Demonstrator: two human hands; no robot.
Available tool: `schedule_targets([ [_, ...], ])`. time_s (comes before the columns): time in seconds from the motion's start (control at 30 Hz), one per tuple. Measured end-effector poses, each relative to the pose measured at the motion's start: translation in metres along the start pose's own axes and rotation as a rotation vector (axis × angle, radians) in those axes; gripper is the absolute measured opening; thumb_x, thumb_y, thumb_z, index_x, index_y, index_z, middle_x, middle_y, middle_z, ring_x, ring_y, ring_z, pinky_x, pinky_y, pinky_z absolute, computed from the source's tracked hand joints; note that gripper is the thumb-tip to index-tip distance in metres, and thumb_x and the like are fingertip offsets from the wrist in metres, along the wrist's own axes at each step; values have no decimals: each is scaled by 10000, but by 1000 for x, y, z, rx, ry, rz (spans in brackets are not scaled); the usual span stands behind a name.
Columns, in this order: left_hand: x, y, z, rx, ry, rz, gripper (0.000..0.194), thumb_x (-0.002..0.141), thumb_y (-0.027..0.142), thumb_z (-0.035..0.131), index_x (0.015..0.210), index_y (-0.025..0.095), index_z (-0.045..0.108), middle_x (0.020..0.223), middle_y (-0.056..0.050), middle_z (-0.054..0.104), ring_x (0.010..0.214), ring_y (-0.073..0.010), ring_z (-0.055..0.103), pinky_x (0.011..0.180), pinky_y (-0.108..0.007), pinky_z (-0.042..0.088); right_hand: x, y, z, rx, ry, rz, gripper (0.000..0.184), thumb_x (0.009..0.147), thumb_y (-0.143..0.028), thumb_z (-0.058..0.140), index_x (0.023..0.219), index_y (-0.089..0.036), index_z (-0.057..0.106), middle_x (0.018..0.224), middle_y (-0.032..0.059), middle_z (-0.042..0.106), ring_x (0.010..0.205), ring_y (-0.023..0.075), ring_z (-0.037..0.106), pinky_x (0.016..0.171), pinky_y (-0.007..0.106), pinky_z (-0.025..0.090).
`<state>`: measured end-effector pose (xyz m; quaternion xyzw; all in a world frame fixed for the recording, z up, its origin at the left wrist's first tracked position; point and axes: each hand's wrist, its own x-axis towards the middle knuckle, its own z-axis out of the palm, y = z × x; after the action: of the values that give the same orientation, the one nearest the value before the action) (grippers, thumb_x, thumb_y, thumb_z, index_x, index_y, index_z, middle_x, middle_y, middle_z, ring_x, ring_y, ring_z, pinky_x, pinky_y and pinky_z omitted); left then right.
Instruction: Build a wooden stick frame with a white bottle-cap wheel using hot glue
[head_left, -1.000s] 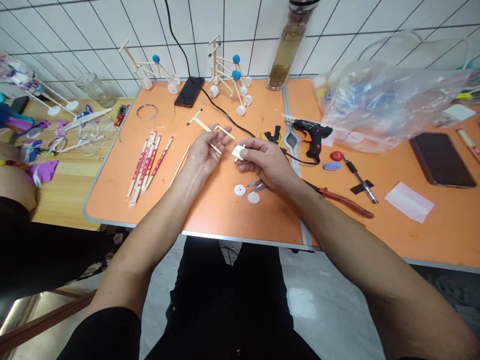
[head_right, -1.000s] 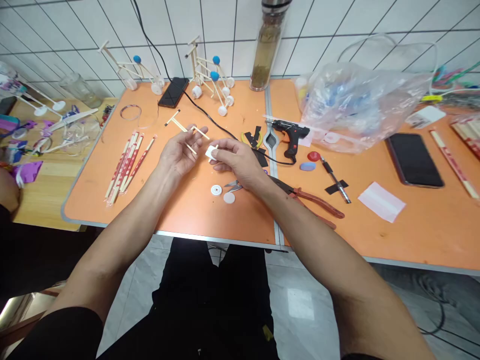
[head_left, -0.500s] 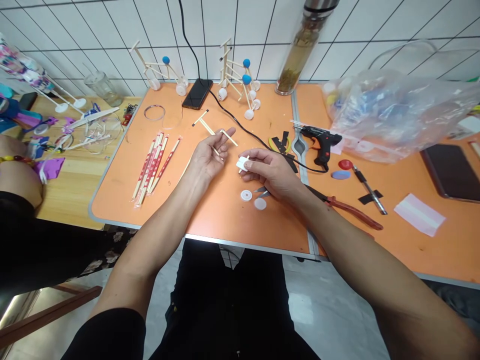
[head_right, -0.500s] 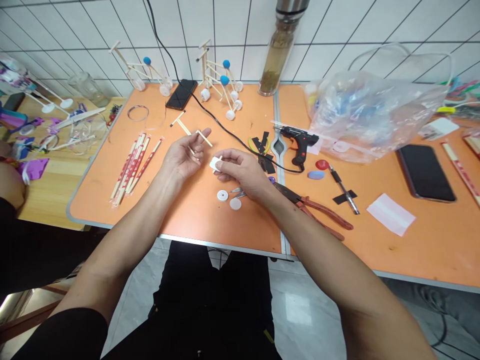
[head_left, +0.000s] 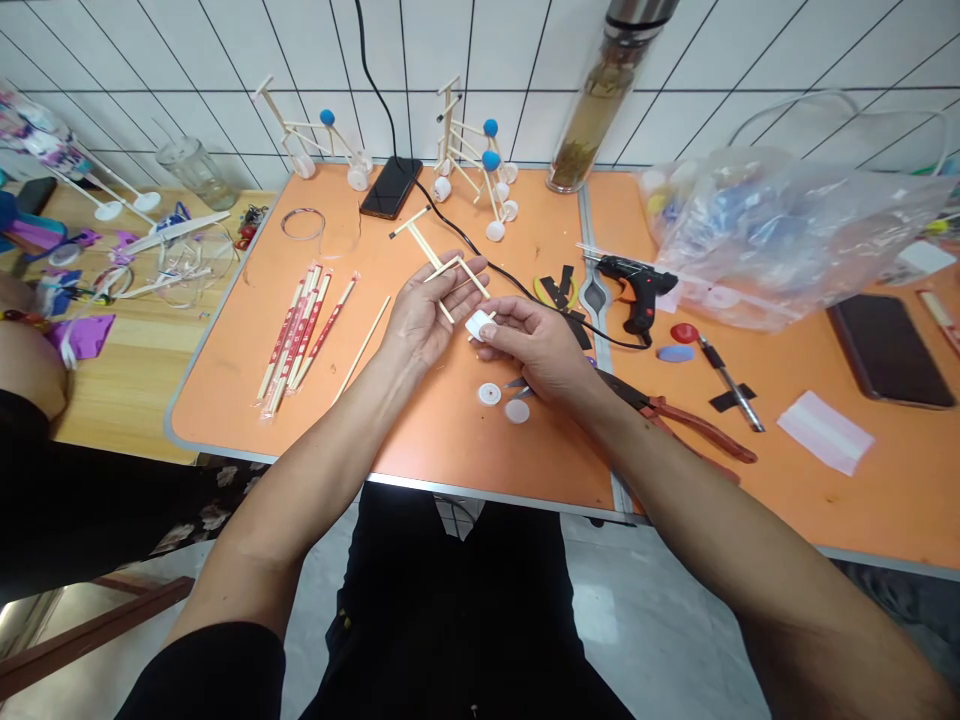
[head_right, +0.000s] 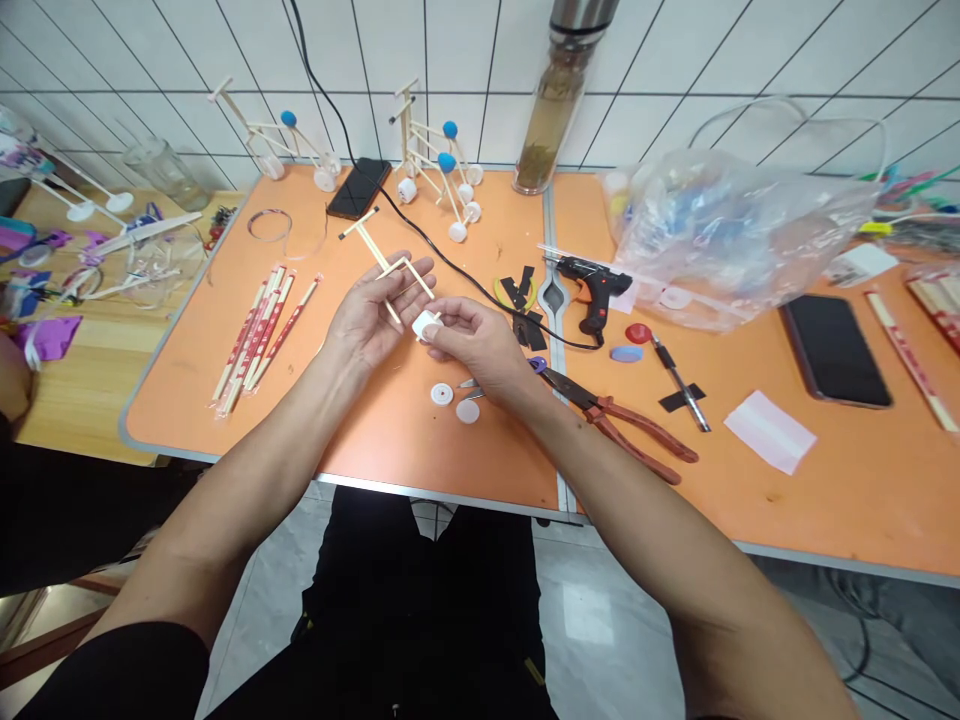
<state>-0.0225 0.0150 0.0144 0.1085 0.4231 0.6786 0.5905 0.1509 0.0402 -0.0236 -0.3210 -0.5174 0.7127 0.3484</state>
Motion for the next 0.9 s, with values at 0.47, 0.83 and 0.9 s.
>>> schedule_targets([
  [0.47,-4,2,2,-26,-62,68,631,1085,67,613,1674,292,623,1500,-73,853,1410,-212,819,1291,-365,605,-3,-4,-5,69,-52,39,436,784,-491,1090,1090,-268,874,1033,0,818,907,141,787,783,242,676],
  [0.83,-5,-5,6,-69,-28,15,602,1059,67,706,1608,314,693,1388,-63,899,1279,-201,878,1164,-302,669,-8,-13,-2,-104,-15,-15,488,765,-529,1066,1100,-251,844,993,24,867,895,193,801,840,332,673],
  [0.9,-5,-6,6,-67,-35,18,601,1061,77,713,1613,311,688,1392,-67,897,1300,-208,871,1175,-313,667,-8,-15,-2,-108,-8,-28,478,776,-532,1055,1099,-250,843,990,24,868,889,188,798,828,324,666],
])
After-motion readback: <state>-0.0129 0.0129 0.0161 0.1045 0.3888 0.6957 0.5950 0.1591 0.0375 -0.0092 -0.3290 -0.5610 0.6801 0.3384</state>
